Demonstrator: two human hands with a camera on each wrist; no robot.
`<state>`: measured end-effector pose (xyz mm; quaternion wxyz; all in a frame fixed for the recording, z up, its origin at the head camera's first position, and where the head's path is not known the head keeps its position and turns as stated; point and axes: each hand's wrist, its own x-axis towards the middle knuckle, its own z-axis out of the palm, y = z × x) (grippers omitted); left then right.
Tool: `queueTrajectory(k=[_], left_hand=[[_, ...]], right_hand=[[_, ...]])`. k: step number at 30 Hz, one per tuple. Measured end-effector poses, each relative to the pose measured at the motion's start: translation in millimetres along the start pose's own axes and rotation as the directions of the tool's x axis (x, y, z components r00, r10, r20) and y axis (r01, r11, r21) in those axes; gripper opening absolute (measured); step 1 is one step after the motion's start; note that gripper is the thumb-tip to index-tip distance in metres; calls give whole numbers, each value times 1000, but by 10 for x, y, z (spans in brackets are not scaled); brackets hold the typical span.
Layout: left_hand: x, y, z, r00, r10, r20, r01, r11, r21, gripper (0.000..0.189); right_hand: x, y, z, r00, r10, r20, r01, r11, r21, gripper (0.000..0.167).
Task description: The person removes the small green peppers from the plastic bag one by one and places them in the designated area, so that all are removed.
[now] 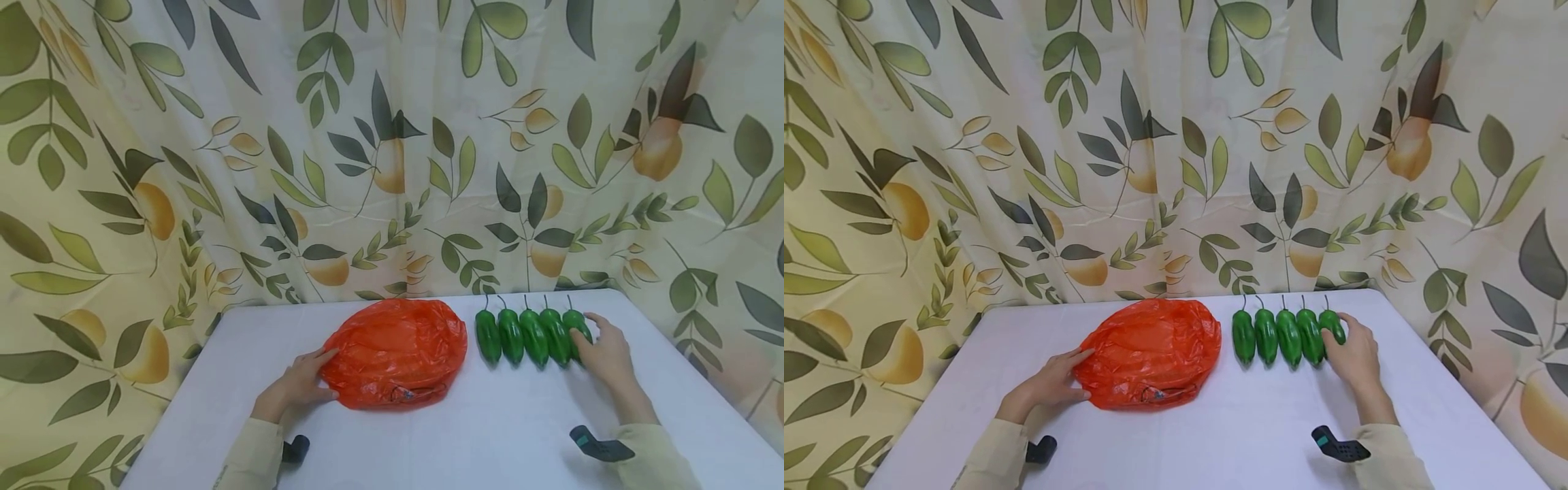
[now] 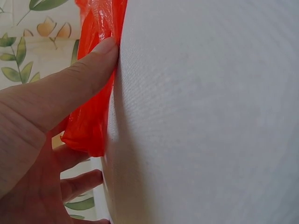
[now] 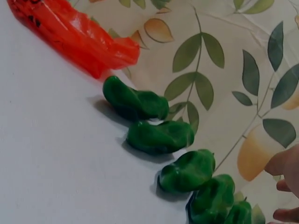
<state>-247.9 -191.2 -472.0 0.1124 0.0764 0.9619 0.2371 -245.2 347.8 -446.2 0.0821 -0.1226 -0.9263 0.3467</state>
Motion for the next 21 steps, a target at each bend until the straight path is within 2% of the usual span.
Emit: queueTrajectory(k=[6, 15, 21], left_hand=[[7, -8, 14, 1000, -12, 3, 12, 1000, -1, 90], [10, 3, 35, 1000, -13, 8, 13, 1000, -13, 90], [3, 18, 16, 1000, -12, -10, 12, 1000, 5, 89]], right_hand=[[-19, -136, 73, 996, -88, -11, 89, 995, 35, 58], [-72, -412, 184, 991, -114, 69, 108, 991, 83, 59], [-101, -561, 189, 986, -157, 62, 150, 984, 100, 58]])
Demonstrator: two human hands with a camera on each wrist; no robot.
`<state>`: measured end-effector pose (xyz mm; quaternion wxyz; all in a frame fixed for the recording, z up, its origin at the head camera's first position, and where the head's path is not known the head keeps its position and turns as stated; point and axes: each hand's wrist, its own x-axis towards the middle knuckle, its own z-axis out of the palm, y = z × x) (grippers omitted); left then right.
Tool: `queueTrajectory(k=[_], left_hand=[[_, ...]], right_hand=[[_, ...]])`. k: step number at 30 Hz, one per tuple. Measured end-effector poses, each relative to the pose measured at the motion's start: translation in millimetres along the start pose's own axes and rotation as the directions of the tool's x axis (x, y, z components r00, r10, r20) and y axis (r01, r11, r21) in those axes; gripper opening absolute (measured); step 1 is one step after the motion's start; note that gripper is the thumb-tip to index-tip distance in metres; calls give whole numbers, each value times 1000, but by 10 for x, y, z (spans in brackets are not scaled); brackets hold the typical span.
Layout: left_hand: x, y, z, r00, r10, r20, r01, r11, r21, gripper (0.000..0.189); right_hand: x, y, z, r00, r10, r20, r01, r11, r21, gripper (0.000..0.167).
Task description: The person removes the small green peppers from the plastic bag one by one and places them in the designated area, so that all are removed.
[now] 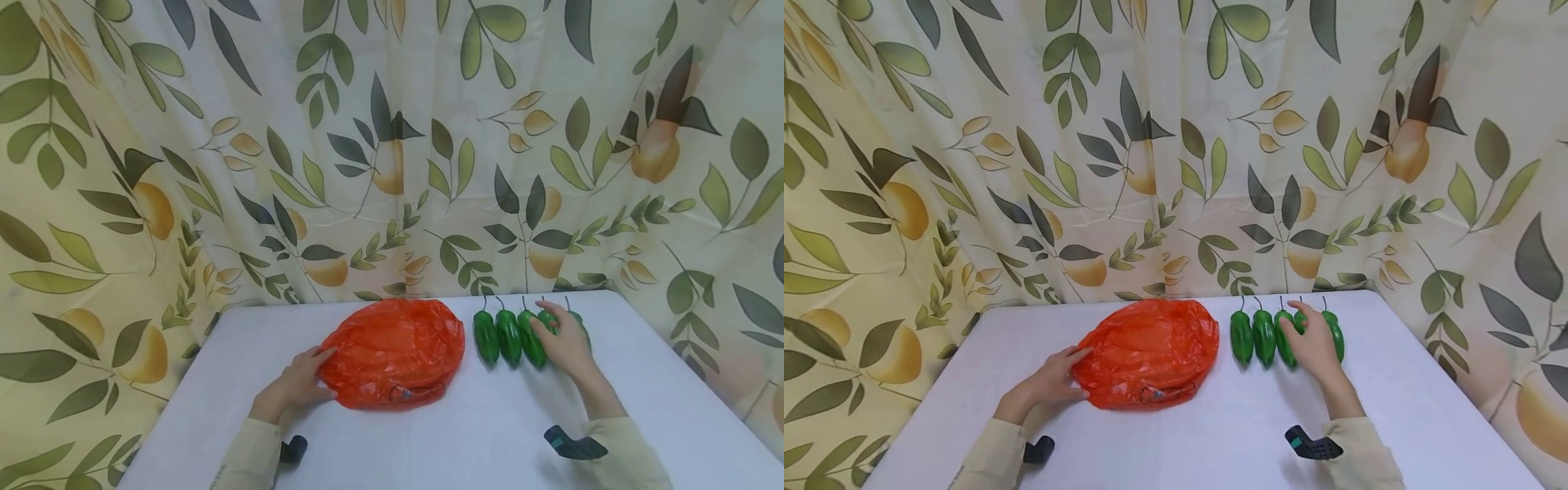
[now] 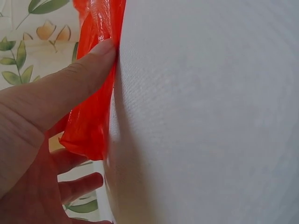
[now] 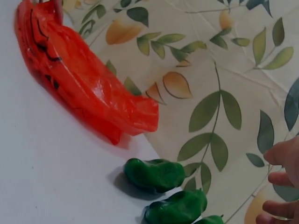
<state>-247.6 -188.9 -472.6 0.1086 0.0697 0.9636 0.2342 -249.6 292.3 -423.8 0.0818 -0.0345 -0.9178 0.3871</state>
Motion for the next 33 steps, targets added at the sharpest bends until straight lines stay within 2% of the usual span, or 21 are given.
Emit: queueTrajectory(k=[12, 20, 27, 33], left_hand=[[-39, 86, -64, 999, 30, -38, -30, 999, 16, 92], [-67, 152, -142, 999, 15, -38, -16, 1000, -20, 86], [-102, 270, -193, 993, 81, -81, -82, 997, -2, 86], [-146, 394, -239, 985, 112, -130, -113, 994, 5, 85]], right_hand=[[-31, -188, 93, 994, -75, 77, 73, 997, 27, 57], [-73, -268, 139, 989, -134, 66, 133, 991, 15, 54], [-97, -344, 180, 986, -142, 90, 142, 990, 4, 54], [-125, -386, 219, 982, -165, 96, 166, 986, -4, 53]])
